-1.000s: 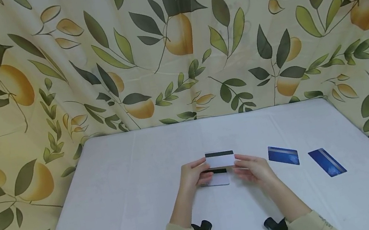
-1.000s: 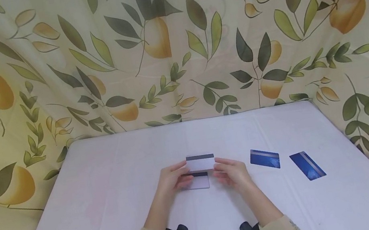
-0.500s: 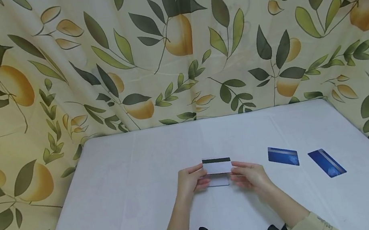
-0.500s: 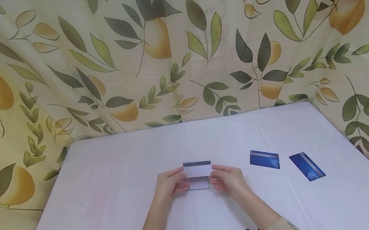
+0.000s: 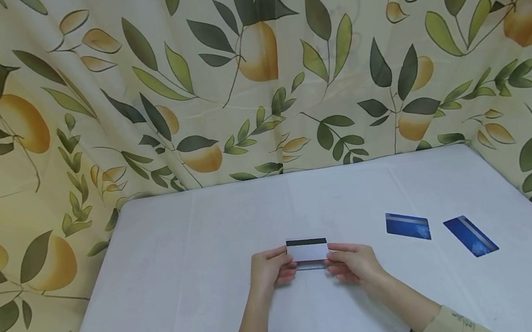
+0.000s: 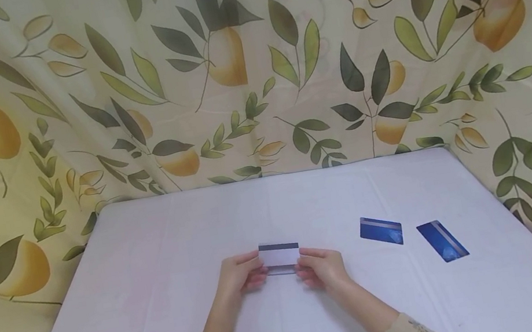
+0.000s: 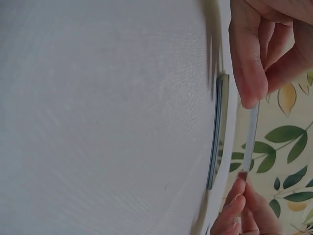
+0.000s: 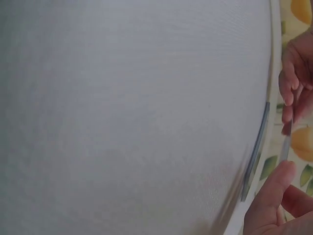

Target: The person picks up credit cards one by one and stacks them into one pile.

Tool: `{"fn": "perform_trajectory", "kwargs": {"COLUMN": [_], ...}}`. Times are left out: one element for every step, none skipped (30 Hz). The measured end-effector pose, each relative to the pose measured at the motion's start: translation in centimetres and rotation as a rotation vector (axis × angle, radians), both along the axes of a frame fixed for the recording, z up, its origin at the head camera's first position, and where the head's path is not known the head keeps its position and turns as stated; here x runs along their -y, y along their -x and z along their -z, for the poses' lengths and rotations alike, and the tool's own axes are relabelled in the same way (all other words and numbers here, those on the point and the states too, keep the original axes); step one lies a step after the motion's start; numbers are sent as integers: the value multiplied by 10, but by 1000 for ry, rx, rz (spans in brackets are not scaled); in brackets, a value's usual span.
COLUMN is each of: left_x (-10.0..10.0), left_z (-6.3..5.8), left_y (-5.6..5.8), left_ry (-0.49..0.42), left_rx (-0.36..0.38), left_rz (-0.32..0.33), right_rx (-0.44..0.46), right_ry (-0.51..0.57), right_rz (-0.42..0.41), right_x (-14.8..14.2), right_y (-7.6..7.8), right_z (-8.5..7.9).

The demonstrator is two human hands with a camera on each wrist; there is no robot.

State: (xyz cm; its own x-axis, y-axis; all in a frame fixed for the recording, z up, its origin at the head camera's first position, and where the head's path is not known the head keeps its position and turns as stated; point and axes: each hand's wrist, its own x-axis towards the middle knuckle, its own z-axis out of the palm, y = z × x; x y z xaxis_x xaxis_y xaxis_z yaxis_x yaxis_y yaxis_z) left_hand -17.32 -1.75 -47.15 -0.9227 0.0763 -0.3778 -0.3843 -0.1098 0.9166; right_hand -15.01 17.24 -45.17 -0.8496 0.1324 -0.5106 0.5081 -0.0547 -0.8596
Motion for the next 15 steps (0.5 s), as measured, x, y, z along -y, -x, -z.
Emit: {"fn": "perform_trajectory", "kwargs": {"left_x": [0,0,0,0,0,0,0,0,0,0,-1,-1,-1,-1,-2], "left_z": [1,1,1,1,1,2,2,2,2,3,3,3,4,4,4], "left_y": [-1,-1,-2,-2,-2,-2,-2,-3,-3,-3,-3,-3,-4,-4,-5], "left_ry": [7,15,24,31,40,47,55,62,69,76,83,88,94,100,105], "left_rx": [1,1,0,0,-1,-1,0,-1,-1,1,0,4,5,9,10], "left_rz": [2,5,8,11,13,14,14,14,14,13,13,13,13,13,14], "right_rx": [2,3,6,7,8,8,7,6,3,2,0,-1,-2,-2,-1], "right_ry": [-2,-4,-7,-10,-15,-20,-25,-26,-27,-31,-34,-35,-37,-36,-38], "right_rz": [-1,1,-2,-3,-6,-7,-11,-12,-14,-17,-19,-21,-23,-21,-22], "right_x": [0,0,1,1,1,1,1,1,1,1,1,1,1,1,1], "right_y": [0,-1,-1,-1,-2,-2,-2,-2,-2,-2,-2,-2,-2,-2,-2], "right_z": [0,0,0,0,0,0,1,1,2,2,3,3,4,5,6]}}
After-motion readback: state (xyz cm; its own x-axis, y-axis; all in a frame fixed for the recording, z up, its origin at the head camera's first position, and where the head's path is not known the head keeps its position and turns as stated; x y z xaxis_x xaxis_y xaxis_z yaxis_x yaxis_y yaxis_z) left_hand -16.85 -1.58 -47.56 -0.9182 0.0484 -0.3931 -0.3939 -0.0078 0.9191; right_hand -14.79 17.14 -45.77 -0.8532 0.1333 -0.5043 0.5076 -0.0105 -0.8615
